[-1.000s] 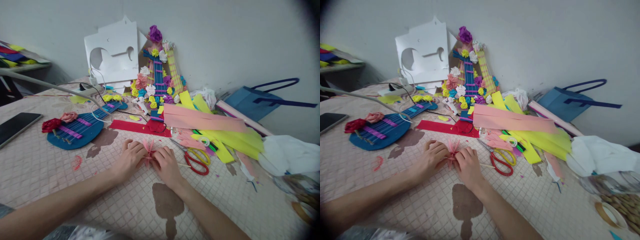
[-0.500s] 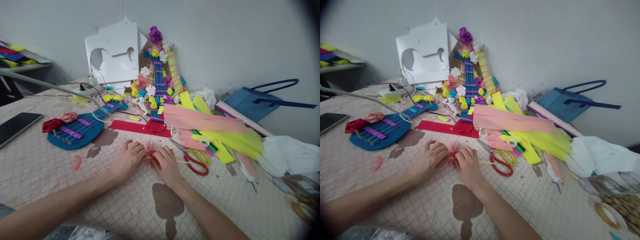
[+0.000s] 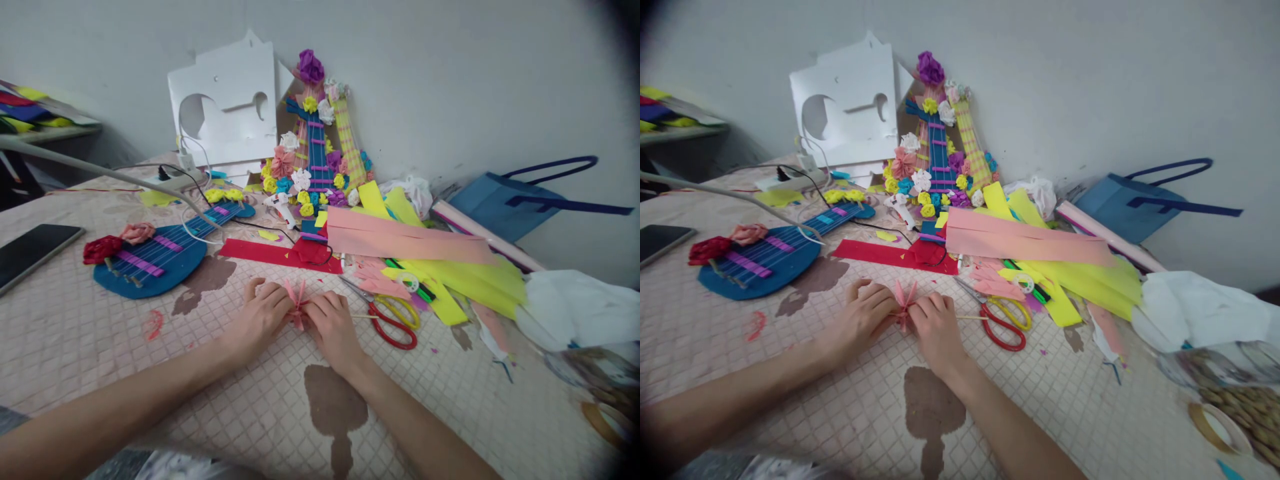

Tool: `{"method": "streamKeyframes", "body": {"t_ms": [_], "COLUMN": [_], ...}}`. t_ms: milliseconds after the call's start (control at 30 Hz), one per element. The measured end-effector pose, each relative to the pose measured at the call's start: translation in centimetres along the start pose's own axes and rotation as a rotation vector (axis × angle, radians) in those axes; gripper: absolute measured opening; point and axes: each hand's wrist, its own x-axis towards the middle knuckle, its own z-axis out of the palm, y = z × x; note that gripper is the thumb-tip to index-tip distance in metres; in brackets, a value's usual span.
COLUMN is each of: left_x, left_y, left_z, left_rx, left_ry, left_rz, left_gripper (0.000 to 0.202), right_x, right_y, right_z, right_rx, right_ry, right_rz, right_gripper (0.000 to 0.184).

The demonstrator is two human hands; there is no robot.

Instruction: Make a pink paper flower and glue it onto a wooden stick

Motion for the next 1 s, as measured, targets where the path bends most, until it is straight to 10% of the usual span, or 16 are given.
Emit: {"method": "streamKeyframes", "body": {"t_ms": [1000], "left_x": [-0.3], "left_y": [0.0], "left_z": [0.0], "left_rx": [0.065], "left_ry": [-0.017], "left_rz": [-0.044], "left_gripper": [0.012], "right_x": [-0.2], "right_y": [-1.0], "right_z": [-0.5], "right_rx": [0.094], "right_ry": [0.068], "right_rz": [0.056], "right_gripper": [0.013]}}
